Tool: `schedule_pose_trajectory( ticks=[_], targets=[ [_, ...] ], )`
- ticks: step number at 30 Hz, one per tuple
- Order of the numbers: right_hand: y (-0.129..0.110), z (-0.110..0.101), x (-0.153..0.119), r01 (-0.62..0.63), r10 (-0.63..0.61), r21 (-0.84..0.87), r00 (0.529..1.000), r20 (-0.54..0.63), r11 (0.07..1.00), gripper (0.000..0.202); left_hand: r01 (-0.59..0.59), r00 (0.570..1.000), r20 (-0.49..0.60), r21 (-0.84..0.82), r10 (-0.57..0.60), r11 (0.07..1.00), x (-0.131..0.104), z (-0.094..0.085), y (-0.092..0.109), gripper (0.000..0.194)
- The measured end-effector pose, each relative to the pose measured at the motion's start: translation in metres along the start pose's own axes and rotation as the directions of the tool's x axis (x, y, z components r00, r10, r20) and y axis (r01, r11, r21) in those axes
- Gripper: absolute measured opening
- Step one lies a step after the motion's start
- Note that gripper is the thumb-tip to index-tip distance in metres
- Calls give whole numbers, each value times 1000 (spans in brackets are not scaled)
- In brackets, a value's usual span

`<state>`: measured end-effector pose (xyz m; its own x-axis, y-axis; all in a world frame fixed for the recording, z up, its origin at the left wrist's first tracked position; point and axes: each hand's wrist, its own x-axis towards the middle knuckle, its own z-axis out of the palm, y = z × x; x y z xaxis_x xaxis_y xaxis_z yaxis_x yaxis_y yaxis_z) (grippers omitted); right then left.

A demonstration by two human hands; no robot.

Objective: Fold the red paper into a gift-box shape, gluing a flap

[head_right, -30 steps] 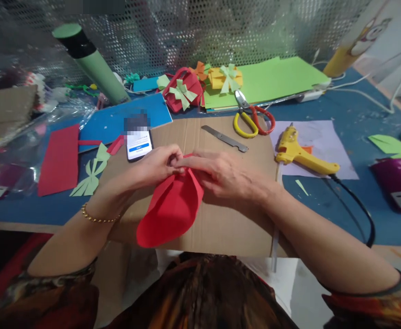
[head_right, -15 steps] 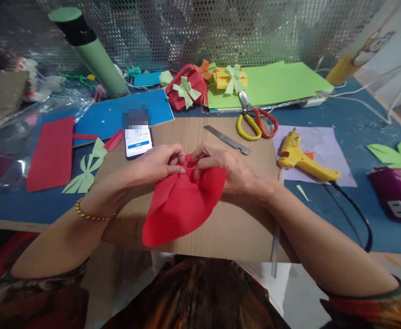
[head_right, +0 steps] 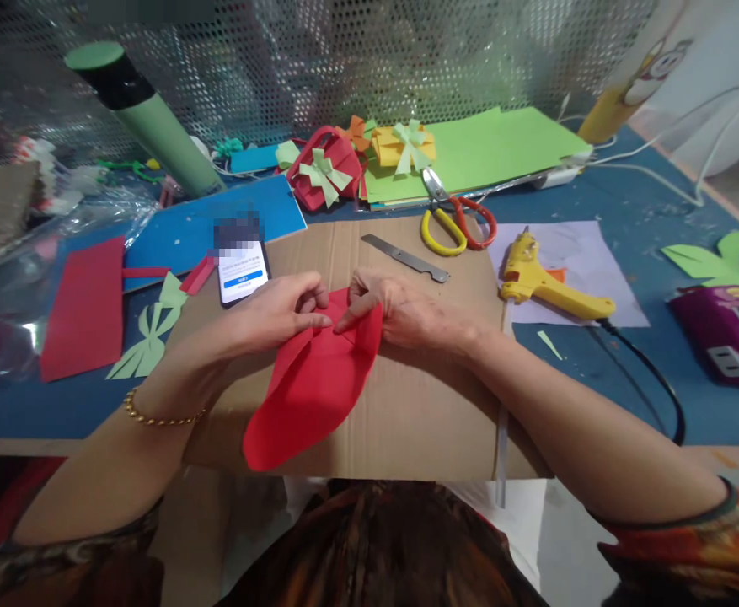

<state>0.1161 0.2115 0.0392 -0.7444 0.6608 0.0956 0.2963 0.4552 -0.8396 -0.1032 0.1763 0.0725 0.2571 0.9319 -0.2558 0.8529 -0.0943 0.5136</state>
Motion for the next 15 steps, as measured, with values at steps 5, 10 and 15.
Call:
schedule_pose_trajectory(
  ticks=[5, 10, 15],
  targets=[
    [1, -4, 1, 77, -78, 14, 994, 78, 997, 40, -89, 996, 18, -56, 90, 994, -3, -11, -14, 12],
    [7, -2, 0, 92, -95, 42, 994, 56, 995, 38, -84, 996, -36, 42, 86, 996, -18, -31, -29, 20],
    [0, 0, -1, 95, -96, 46, 995, 22, 994, 38, -283, 955, 112, 61, 275, 957, -33, -34, -33, 26]
  ],
)
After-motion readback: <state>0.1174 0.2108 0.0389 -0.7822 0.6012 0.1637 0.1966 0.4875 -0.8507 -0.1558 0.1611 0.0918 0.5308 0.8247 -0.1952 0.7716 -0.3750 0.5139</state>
